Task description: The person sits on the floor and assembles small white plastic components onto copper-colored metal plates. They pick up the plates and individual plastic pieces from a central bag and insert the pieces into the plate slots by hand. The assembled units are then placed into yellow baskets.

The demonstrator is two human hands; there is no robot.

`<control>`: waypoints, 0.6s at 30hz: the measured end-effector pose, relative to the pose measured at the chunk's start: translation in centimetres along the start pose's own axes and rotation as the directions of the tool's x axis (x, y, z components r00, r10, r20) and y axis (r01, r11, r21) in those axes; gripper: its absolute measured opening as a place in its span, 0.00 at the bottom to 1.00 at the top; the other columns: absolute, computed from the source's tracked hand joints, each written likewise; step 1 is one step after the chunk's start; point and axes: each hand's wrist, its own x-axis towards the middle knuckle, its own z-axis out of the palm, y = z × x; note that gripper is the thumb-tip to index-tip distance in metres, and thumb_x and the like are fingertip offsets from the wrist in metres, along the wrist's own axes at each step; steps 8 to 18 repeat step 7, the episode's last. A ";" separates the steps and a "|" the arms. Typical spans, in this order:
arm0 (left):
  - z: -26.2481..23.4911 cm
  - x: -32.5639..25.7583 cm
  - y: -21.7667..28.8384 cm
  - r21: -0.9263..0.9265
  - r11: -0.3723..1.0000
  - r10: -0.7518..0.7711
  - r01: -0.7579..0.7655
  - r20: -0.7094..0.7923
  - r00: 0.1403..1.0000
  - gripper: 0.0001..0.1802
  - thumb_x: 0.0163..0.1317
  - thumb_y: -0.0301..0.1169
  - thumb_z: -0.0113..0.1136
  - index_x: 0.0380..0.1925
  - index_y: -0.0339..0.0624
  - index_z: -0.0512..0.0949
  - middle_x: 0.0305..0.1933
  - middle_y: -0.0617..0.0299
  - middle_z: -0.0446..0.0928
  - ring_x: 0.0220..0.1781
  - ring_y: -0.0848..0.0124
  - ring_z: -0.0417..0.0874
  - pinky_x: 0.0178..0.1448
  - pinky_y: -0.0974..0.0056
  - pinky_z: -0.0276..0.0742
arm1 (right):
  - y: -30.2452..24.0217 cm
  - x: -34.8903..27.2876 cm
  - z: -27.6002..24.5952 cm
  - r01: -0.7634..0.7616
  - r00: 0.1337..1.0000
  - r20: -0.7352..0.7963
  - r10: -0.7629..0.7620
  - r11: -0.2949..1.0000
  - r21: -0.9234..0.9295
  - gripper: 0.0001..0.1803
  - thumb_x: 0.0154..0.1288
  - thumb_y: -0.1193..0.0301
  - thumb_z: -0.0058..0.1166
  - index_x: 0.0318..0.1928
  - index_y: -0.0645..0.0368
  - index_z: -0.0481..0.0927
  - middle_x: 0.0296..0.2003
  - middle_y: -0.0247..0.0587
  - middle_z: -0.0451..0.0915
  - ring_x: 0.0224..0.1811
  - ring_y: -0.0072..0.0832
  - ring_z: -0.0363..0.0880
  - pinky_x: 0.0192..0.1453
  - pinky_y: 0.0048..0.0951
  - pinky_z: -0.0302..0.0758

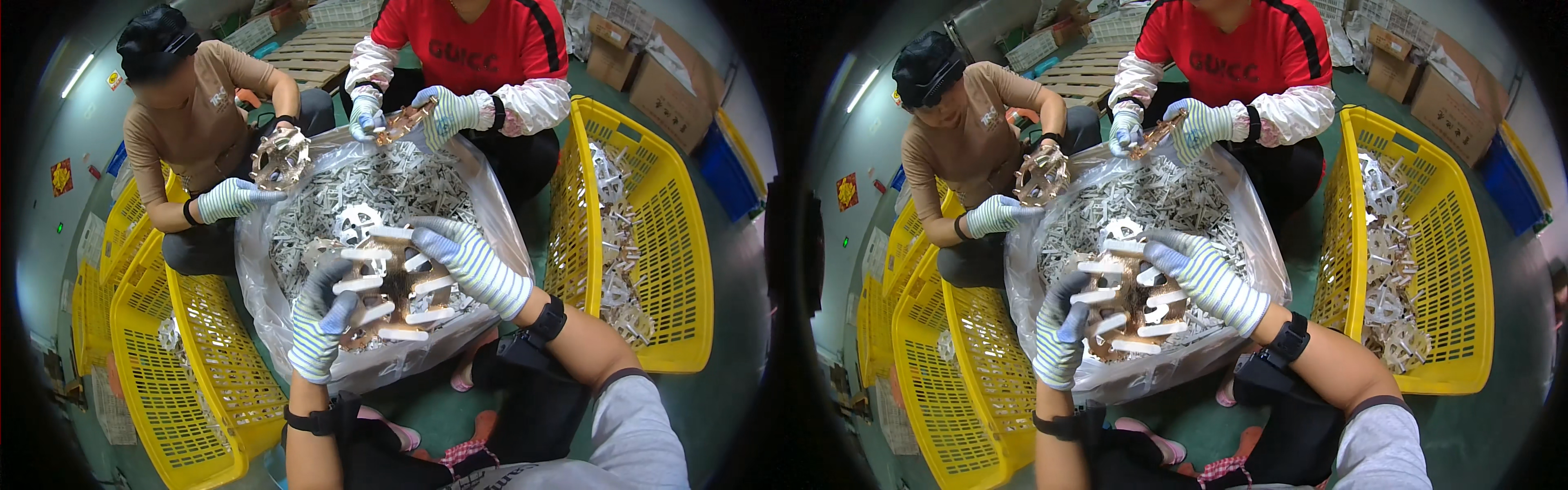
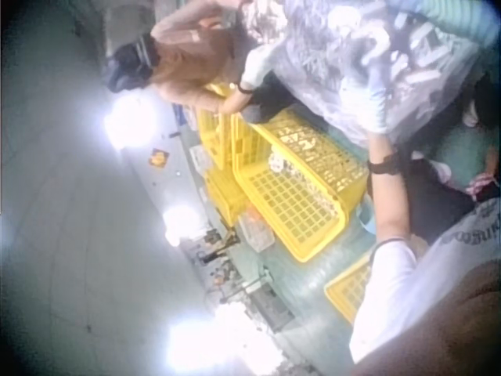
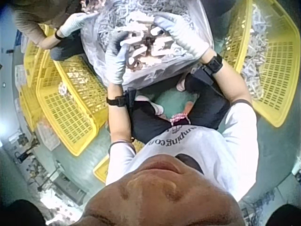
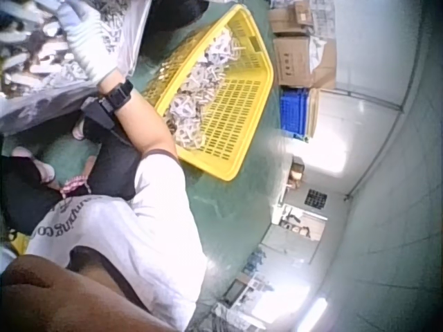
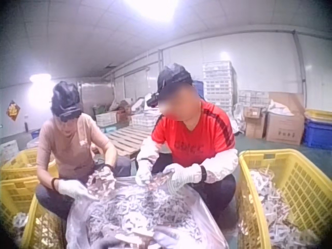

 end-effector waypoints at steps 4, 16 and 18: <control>-0.4 0.2 -0.6 -0.034 0.999 0.021 -0.018 0.088 0.996 0.26 0.59 0.29 0.65 0.58 0.42 0.71 0.58 0.58 0.74 0.55 0.71 0.77 0.54 0.68 0.76 | -0.1 0.7 -0.3 0.005 1.000 -0.028 -0.003 0.997 0.080 0.29 0.72 0.56 0.51 0.62 0.67 0.70 0.48 0.40 0.80 0.42 0.20 0.81 0.44 0.22 0.81; -0.4 0.1 -0.6 0.179 0.977 -0.142 0.115 0.142 0.980 0.29 0.58 0.31 0.66 0.60 0.44 0.69 0.61 0.56 0.72 0.56 0.70 0.76 0.55 0.68 0.76 | 0.1 0.4 -0.4 -0.022 0.999 -0.047 0.026 0.996 0.088 0.28 0.72 0.56 0.52 0.61 0.66 0.71 0.48 0.40 0.79 0.43 0.21 0.81 0.46 0.23 0.81; -0.4 0.1 -0.6 0.179 0.977 -0.142 0.115 0.142 0.980 0.29 0.58 0.31 0.66 0.60 0.44 0.69 0.61 0.56 0.72 0.56 0.70 0.76 0.55 0.68 0.76 | 0.1 0.4 -0.4 -0.022 0.999 -0.047 0.026 0.996 0.088 0.28 0.72 0.56 0.52 0.61 0.66 0.71 0.48 0.40 0.79 0.43 0.21 0.81 0.46 0.23 0.81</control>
